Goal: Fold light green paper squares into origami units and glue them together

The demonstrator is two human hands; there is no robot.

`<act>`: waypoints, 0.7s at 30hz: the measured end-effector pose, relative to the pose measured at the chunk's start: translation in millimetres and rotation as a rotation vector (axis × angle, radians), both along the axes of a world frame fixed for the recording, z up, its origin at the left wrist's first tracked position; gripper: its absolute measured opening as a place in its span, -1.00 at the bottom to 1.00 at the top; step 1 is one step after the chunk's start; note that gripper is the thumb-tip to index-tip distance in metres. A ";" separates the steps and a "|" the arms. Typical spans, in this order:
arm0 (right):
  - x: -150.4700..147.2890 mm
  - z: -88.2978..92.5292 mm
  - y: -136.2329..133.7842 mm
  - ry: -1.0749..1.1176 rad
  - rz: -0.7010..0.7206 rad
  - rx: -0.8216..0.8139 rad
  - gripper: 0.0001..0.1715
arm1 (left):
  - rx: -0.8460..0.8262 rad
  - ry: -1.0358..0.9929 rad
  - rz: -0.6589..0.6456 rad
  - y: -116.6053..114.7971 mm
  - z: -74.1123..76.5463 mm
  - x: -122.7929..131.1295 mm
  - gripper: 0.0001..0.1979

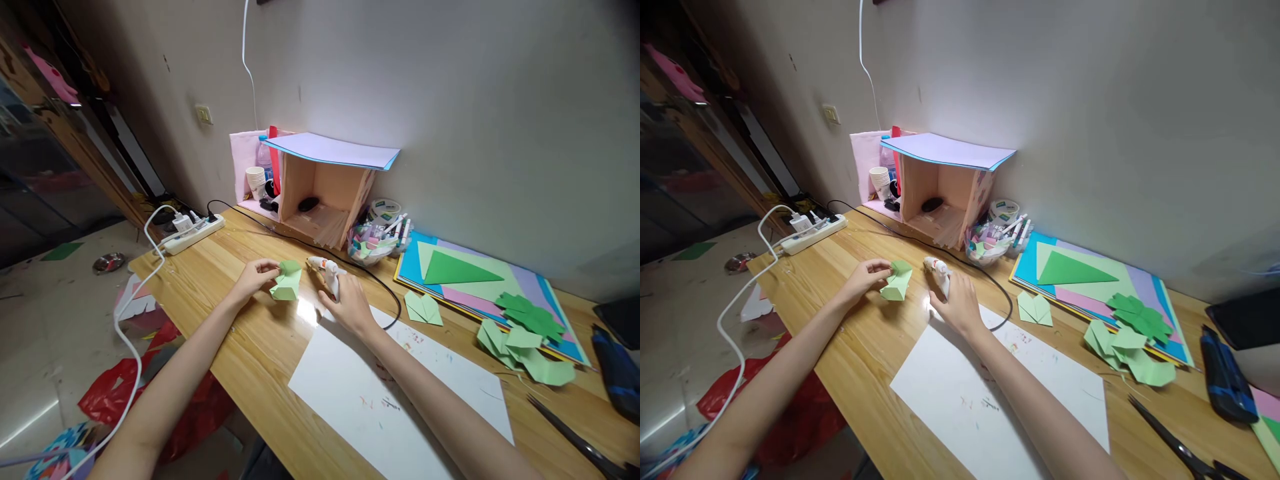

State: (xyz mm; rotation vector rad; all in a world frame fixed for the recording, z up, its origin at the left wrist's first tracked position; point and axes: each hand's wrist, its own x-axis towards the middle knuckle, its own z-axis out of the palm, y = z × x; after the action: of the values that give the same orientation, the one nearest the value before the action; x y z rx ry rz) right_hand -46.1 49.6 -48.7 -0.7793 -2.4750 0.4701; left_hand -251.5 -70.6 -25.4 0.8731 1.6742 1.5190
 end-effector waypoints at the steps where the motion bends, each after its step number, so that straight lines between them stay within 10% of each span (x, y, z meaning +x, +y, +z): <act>1: 1.6 1.2 -0.7 0.024 0.012 -0.019 -0.66 | 0.004 0.005 0.008 -0.2 -0.4 -0.4 -0.67; 9: 10.3 7.2 -15.8 0.779 -0.146 -0.028 -0.74 | 0.031 0.026 0.073 0.2 2.2 0.2 -0.68; 16: -5.9 6.3 -63.6 0.431 0.217 -0.983 -0.64 | 0.064 0.145 0.092 -0.7 6.4 12.3 -0.75; 21: -15.8 -1.1 -64.9 0.461 0.271 -1.211 -0.68 | 0.076 0.234 0.059 1.2 3.1 20.7 -0.78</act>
State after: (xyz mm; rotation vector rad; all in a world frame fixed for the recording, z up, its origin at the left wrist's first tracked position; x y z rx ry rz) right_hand -61.9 -15.3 -49.8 -0.5974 -1.6759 2.0580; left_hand -230.7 -69.3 -22.3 1.0859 1.8314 1.5781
